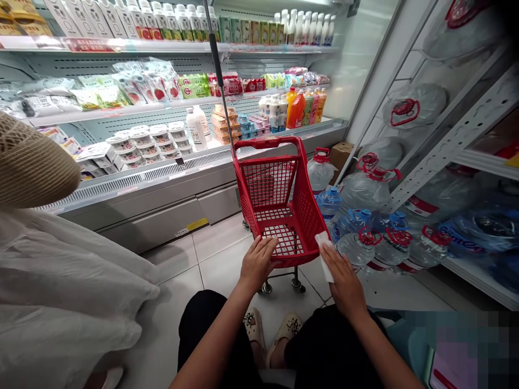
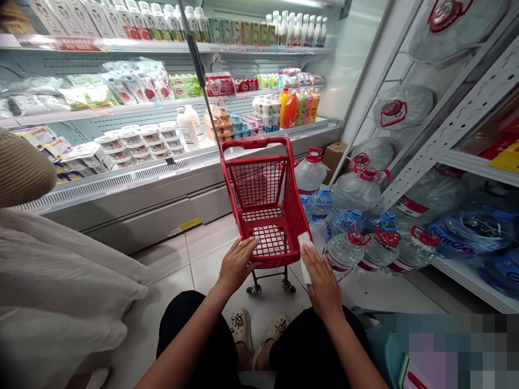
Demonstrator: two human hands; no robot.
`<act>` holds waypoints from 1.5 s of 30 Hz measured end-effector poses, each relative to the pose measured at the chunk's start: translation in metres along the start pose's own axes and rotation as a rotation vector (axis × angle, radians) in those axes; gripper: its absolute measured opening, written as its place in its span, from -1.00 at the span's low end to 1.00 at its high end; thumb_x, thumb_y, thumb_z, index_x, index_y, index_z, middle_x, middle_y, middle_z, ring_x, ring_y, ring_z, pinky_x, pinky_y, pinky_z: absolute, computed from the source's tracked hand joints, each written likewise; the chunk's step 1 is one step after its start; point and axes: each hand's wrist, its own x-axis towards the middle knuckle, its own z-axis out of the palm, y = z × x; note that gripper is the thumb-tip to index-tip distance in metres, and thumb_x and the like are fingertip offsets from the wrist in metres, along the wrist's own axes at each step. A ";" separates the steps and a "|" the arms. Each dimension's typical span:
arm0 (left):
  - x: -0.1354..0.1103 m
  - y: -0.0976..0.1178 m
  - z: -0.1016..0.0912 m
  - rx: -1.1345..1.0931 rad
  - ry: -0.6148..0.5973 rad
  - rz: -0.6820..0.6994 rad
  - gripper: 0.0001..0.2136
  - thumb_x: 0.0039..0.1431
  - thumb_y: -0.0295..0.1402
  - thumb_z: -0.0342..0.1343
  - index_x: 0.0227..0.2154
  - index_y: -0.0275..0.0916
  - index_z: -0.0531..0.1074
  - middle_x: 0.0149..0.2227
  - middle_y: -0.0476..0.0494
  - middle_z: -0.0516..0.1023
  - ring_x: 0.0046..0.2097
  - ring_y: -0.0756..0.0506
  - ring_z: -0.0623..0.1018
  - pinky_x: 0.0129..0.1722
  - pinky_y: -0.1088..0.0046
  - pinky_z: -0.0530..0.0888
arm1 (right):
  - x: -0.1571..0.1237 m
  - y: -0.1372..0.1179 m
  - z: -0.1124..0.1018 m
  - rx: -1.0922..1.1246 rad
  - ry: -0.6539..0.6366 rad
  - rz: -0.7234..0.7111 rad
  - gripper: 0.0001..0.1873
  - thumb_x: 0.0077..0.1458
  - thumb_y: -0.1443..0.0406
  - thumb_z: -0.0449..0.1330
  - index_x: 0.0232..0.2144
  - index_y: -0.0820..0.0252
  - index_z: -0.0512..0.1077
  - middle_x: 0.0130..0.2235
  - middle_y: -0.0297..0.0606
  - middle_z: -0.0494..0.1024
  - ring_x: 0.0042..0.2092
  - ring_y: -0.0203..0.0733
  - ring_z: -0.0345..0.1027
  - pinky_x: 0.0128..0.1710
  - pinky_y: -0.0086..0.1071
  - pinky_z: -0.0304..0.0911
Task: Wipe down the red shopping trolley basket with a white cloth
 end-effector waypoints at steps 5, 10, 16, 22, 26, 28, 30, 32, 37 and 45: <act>0.005 0.016 0.016 0.043 0.014 0.035 -0.37 0.39 -0.36 0.18 0.45 -0.15 0.11 0.06 -0.16 0.66 0.13 -0.18 0.63 0.38 0.17 0.39 | 0.011 -0.050 0.015 0.095 -0.006 -0.039 -0.01 0.10 0.55 -0.09 0.54 0.09 -0.21 0.49 -0.20 0.16 0.51 -0.07 -0.05 0.46 0.05 -0.01; 0.005 0.029 0.020 0.089 0.029 0.050 -0.40 0.48 -0.51 -0.09 0.50 -0.19 -0.04 0.03 -0.13 0.68 0.11 -0.10 0.64 0.37 0.25 0.36 | 0.012 -0.082 0.026 0.127 -0.020 -0.221 0.05 0.01 0.58 -0.07 0.54 0.16 -0.21 0.48 -0.19 0.17 0.51 -0.09 -0.05 0.47 0.03 -0.04; 0.031 -0.007 -0.009 0.004 -0.135 0.250 -0.26 0.21 0.07 0.31 0.36 -0.11 0.27 0.38 -0.28 0.38 0.38 -0.31 0.38 0.42 0.01 0.25 | -0.007 -0.039 0.001 0.061 -0.077 -0.188 -0.10 0.21 0.53 -0.10 0.54 0.08 -0.16 0.47 -0.21 0.20 0.49 -0.13 0.00 0.48 -0.03 -0.12; 0.066 -0.035 -0.007 -0.019 -0.153 0.269 -0.24 -0.08 0.26 0.40 0.08 -0.13 0.51 0.01 -0.27 0.58 0.17 -0.37 0.50 0.41 -0.09 0.21 | -0.011 -0.044 -0.001 0.049 -0.048 -0.057 -0.10 0.22 0.53 -0.13 0.54 0.07 -0.22 0.48 -0.20 0.16 0.50 -0.11 -0.02 0.46 -0.03 0.00; 0.070 -0.018 0.012 0.001 -0.131 0.235 -0.42 0.05 0.16 0.36 0.02 -0.10 0.53 -0.14 -0.21 0.53 0.01 -0.33 0.51 0.33 -0.07 0.30 | 0.001 -0.070 0.011 0.053 -0.055 -0.092 -0.04 0.14 0.56 -0.11 0.54 0.15 -0.25 0.50 -0.19 0.10 0.51 -0.08 -0.07 0.47 -0.03 0.01; 0.071 -0.005 0.019 0.028 -0.114 0.215 -0.54 0.16 -0.07 0.32 0.08 -0.10 0.52 -0.14 -0.23 0.53 0.01 -0.32 0.50 0.32 -0.04 0.30 | 0.010 -0.079 0.014 0.061 -0.050 -0.114 0.00 0.09 0.57 -0.10 0.54 0.18 -0.25 0.51 -0.20 0.08 0.52 -0.10 -0.09 0.48 -0.04 0.00; 0.070 0.006 0.025 0.052 -0.095 0.191 -0.55 0.19 -0.26 0.25 0.15 -0.13 0.48 -0.12 -0.25 0.54 0.02 -0.32 0.50 0.31 -0.01 0.30 | 0.017 -0.080 0.013 0.060 -0.050 -0.114 0.02 0.06 0.58 -0.09 0.54 0.18 -0.24 0.51 -0.21 0.08 0.52 -0.10 -0.10 0.48 -0.04 -0.01; 0.070 0.015 0.028 0.058 -0.080 0.170 -0.47 0.19 -0.29 0.24 0.23 -0.19 0.42 -0.11 -0.26 0.56 0.02 -0.33 0.51 0.31 0.01 0.30 | 0.017 -0.075 0.009 0.050 -0.055 -0.114 0.01 0.07 0.57 -0.09 0.54 0.17 -0.22 0.51 -0.21 0.08 0.51 -0.11 -0.08 0.48 -0.04 -0.02; 0.067 0.008 0.021 -0.032 -0.111 0.238 -0.14 0.18 0.16 0.26 0.40 -0.20 0.20 0.13 -0.30 0.56 0.11 -0.32 0.53 0.32 0.06 0.30 | -0.013 -0.041 -0.010 -0.021 -0.034 -0.130 -0.11 0.21 0.52 -0.11 0.54 0.15 -0.16 0.47 -0.17 0.18 0.48 -0.12 0.03 0.49 -0.06 -0.11; 0.077 -0.031 -0.001 0.064 -0.021 0.130 -0.18 -0.01 0.27 0.34 0.20 -0.17 0.46 0.13 -0.35 0.55 0.25 -0.42 0.45 0.45 -0.14 0.12 | -0.041 -0.033 -0.021 -0.006 -0.040 0.005 -0.13 0.25 0.52 -0.16 0.54 0.10 -0.20 0.47 -0.17 0.19 0.48 -0.10 0.05 0.46 -0.03 0.01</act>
